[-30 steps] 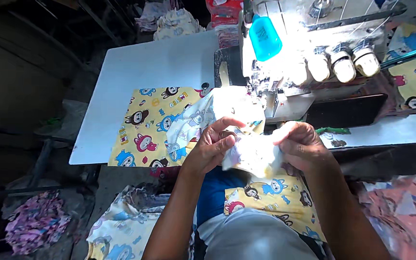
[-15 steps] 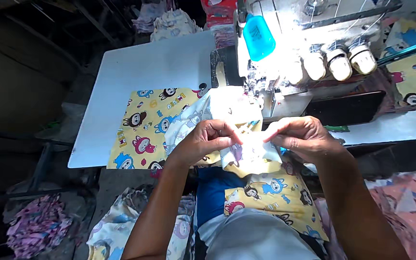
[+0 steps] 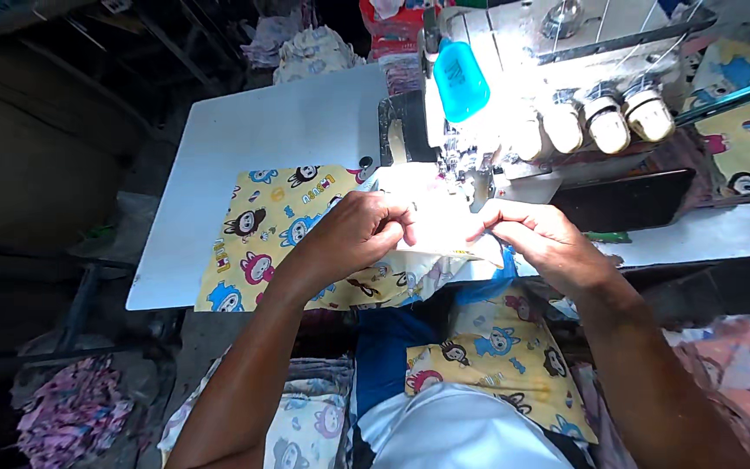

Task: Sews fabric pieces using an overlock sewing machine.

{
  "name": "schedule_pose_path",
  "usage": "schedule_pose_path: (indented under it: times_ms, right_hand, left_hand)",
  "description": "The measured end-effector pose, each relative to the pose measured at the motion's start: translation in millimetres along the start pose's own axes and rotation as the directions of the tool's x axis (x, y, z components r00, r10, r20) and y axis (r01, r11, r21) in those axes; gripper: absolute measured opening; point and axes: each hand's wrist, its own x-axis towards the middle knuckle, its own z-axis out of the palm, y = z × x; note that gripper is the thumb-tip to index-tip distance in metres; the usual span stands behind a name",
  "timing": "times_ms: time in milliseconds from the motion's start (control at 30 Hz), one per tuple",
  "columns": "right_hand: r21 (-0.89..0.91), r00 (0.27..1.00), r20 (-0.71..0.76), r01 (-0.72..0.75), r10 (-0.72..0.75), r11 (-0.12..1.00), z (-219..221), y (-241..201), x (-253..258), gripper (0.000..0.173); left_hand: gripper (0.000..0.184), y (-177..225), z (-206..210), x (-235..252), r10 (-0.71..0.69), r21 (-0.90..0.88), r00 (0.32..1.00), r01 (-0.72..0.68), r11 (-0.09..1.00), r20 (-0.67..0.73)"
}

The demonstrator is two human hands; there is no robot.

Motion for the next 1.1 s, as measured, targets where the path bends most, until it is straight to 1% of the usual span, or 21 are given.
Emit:
schedule_pose_path:
  times_ms: [100, 167, 267, 333, 400, 467, 533, 700, 767, 833, 1000, 1100]
  right_hand:
    - [-0.02, 1.0, -0.012, -0.023, 0.023, 1.0, 6, 0, 1, 0.027]
    - [-0.048, 0.997, -0.065, -0.035, 0.032, 0.998, 14, 1, 0, 0.012]
    - [-0.133, 0.98, -0.193, -0.064, 0.038, 0.989, 30, 4, 1, 0.028]
    - [-0.228, 0.96, -0.279, -0.084, 0.017, 0.97, 39, 8, 2, 0.03]
    - [-0.293, 0.939, -0.345, -0.11, 0.002, 0.95, 47, 12, 2, 0.029]
    - [-0.3, 0.922, -0.387, -0.125, -0.001, 0.946, 51, 14, 1, 0.027]
    - [-0.28, 0.912, -0.411, -0.122, -0.005, 0.952, 52, 16, -1, 0.02]
    - [-0.245, 0.905, -0.426, -0.11, -0.005, 0.963, 51, 19, -9, 0.012]
    - [-0.213, 0.905, -0.426, -0.107, 0.006, 0.971, 52, 19, -11, 0.009]
    - [-0.192, 0.903, -0.429, -0.11, 0.017, 0.975, 52, 19, -14, 0.008]
    - [-0.153, 0.906, -0.424, -0.096, 0.023, 0.984, 50, 24, -16, 0.005]
    - [-0.163, 0.902, -0.431, -0.08, 0.002, 0.983, 50, 25, -15, 0.007]
  left_hand:
    - [0.013, -5, 3, 1, 0.067, 0.124, 0.998, -0.068, 0.99, 0.012]
    - [0.018, -5, 5, 1, 0.074, 0.204, 0.997, -0.077, 0.976, 0.021]
    - [0.023, -2, 10, 3, 0.01, 0.281, 1.0, -0.006, 0.96, -0.011]
    - [0.023, -2, 12, 3, -0.003, 0.306, 0.999, 0.014, 0.952, -0.036]
    - [0.023, -5, 15, 4, 0.015, 0.325, 0.998, 0.006, 0.946, -0.062]
    - [0.026, -9, 16, 5, 0.037, 0.304, 0.996, -0.012, 0.953, -0.078]
    - [0.026, -12, 16, 5, 0.052, 0.261, 0.995, -0.027, 0.965, -0.091]
    - [0.028, -11, 17, 9, 0.037, 0.232, 0.992, -0.008, 0.973, -0.122]
    - [0.024, -10, 18, 13, 0.042, 0.241, 0.99, -0.009, 0.97, -0.132]
    - [0.02, -10, 19, 16, 0.046, 0.247, 0.989, -0.011, 0.969, -0.137]
    - [0.022, -9, 21, 20, 0.03, 0.248, 0.991, 0.004, 0.969, -0.133]
    - [0.019, -8, 14, 18, 0.04, 0.151, 0.993, -0.024, 0.988, -0.11]
